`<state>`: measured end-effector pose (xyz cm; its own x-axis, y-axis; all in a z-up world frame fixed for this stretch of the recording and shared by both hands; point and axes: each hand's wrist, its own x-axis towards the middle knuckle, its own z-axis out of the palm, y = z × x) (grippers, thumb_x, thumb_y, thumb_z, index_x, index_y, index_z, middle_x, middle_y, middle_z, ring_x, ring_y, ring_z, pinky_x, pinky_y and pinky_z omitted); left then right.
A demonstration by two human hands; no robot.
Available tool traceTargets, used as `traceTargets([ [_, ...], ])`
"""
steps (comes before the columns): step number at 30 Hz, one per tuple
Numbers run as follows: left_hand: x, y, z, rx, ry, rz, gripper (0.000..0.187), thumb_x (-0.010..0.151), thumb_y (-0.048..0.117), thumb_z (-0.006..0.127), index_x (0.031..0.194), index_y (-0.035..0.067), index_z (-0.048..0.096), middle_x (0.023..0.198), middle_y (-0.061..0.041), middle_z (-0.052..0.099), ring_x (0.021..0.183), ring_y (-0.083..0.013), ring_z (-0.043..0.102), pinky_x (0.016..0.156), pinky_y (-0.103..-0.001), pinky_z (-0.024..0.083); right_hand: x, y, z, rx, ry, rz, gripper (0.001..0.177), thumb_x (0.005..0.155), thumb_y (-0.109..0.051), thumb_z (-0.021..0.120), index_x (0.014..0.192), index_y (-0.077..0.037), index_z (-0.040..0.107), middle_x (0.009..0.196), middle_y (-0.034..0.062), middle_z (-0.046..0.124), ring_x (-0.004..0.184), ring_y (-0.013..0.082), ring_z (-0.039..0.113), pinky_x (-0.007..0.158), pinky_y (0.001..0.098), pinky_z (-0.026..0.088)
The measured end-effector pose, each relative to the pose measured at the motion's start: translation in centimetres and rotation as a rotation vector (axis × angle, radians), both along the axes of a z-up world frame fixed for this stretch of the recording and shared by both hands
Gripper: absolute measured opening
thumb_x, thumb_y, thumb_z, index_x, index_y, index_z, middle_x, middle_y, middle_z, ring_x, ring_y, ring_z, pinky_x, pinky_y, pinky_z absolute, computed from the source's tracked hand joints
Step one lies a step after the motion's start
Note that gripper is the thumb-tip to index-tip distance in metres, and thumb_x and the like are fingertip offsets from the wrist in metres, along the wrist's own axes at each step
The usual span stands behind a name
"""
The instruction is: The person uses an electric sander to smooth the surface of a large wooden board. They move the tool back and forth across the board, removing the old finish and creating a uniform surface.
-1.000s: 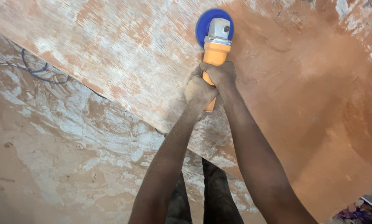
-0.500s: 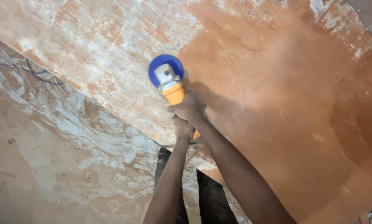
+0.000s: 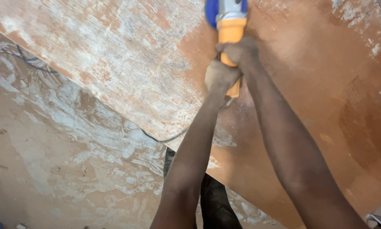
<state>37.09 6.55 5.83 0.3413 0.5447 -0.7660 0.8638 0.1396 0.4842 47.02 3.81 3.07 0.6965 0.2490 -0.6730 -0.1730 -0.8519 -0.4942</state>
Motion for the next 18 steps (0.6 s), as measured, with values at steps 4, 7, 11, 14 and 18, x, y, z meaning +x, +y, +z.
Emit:
traceTargets([
  [4,2.5,0.5,-0.2,-0.032,-0.003,-0.104,0.066,0.062,0.043,0.088,0.114,0.008,0.070,0.103,-0.010,0.079,0.094,-0.0231,0.078,0.081,-0.039,0.064,2.7,-0.2,-1.2,0.045,0.089,-0.213,0.044,0.071,-0.026,0.086,0.103,0.001,0.073,0.095,0.0104,0.078,0.080,0.0198,0.077,0.071,0.0354,0.063],
  [7,1.8,-0.9,-1.6,-0.008,0.001,-0.058,0.067,0.063,0.044,0.088,0.116,0.007,0.069,0.103,-0.013,0.077,0.094,-0.0269,0.077,0.080,-0.040,0.062,1.9,-0.9,-1.1,0.076,0.092,-0.157,0.046,0.066,-0.022,0.086,0.105,0.000,0.072,0.098,0.0103,0.078,0.082,0.0191,0.077,0.072,0.0344,0.064],
  [11,-3.7,-4.8,-5.0,0.041,-0.027,0.211,0.064,0.066,0.033,0.085,0.121,0.006,0.066,0.102,-0.015,0.077,0.093,-0.0300,0.076,0.080,-0.042,0.060,-4.0,-1.2,0.0,-0.029,0.064,0.036,0.058,0.056,-0.028,0.093,0.107,-0.011,0.071,0.103,0.0065,0.077,0.089,0.0175,0.076,0.078,0.0327,0.060],
  [14,-10.0,-7.7,-7.7,0.031,-0.119,0.366,0.050,0.075,0.016,0.071,0.120,-0.006,0.065,0.095,-0.022,0.079,0.087,-0.0289,0.080,0.073,-0.040,0.063,-9.3,-1.6,0.9,-0.140,0.101,0.273,0.056,0.055,-0.032,0.094,0.104,-0.013,0.074,0.099,0.0047,0.077,0.089,0.0199,0.075,0.079,0.0353,0.059],
  [18,-13.9,-9.8,-7.9,0.072,-0.172,0.223,0.042,0.081,0.019,0.079,0.111,-0.008,0.068,0.101,-0.019,0.078,0.093,-0.0258,0.076,0.075,-0.040,0.057,-12.9,-2.7,1.8,-0.293,0.129,0.474,0.058,0.064,-0.043,0.095,0.105,-0.007,0.074,0.099,0.0095,0.076,0.092,0.0230,0.073,0.083,0.0363,0.057],
])
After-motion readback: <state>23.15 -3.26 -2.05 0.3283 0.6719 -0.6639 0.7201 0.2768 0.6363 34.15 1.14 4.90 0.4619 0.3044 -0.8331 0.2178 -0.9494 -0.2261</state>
